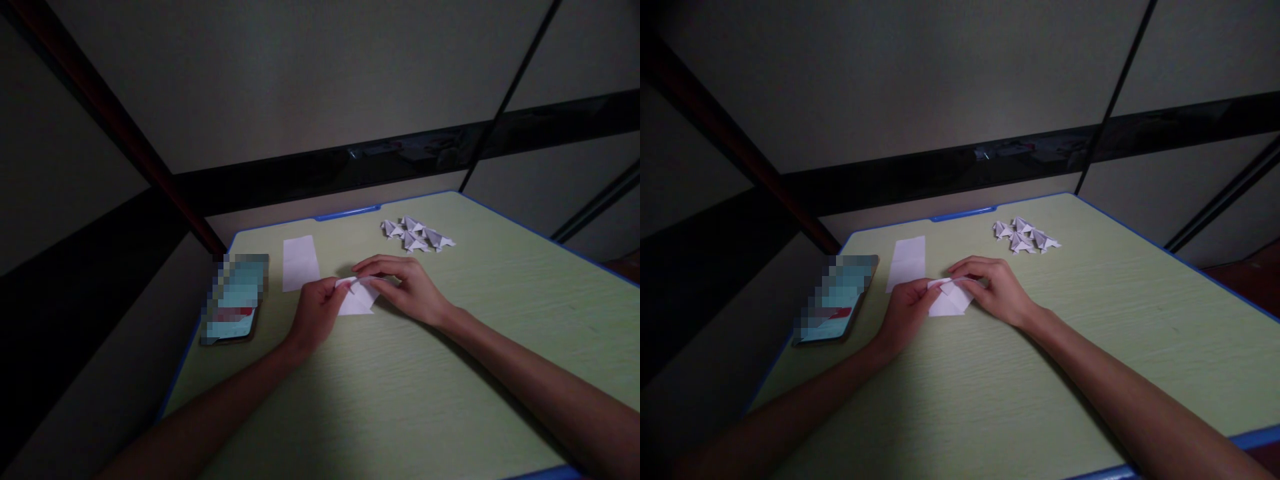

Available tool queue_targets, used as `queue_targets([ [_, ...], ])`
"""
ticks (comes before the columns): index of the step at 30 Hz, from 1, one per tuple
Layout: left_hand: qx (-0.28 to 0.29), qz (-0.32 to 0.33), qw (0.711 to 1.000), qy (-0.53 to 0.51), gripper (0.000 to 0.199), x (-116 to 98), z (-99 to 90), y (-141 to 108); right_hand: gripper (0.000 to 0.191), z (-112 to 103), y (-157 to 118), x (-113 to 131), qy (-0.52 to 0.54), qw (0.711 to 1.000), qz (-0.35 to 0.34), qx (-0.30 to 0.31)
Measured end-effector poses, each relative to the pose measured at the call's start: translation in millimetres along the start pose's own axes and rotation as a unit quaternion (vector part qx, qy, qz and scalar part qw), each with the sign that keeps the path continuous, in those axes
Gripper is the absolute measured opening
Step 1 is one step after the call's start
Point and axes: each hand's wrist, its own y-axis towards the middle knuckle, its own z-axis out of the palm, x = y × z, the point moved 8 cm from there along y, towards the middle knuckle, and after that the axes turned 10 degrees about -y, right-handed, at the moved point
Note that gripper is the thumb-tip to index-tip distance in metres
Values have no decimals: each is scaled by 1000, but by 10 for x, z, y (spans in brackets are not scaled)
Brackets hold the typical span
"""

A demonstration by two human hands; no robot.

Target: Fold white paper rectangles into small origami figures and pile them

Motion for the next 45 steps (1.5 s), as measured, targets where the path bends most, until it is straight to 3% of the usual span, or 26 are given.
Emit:
queue_targets([
  [8,14,-27,998,-59,21,40,25,5,16,5,-27,93,-63,995,15,-78],
  [13,23,-60,994,-83,20,61,51,-5,16,1,-41,94,-92,990,35,-99],
  [17,8,-52,996,-78,22,82,29,16,18,9,-57,131,-103,989,15,-105],
  [24,-27,-60,986,-152,25,149,-38,37,38,122,-104,290,-141,980,-139,-20],
  [29,-59,-68,973,-211,26,263,-89,39,38,152,-107,276,-148,977,-156,-3],
  [34,-153,-84,954,-242,24,416,-220,30,38,177,-103,285,-160,974,-163,9],
  [40,-29,-81,976,-198,32,257,-37,49,35,185,-107,302,-126,976,-177,36],
  [42,-33,-62,982,-174,32,193,-60,43,34,172,-97,288,-77,981,-173,45],
  [45,-52,-29,984,-170,30,132,-113,45,53,151,-49,201,23,992,-114,59],
])
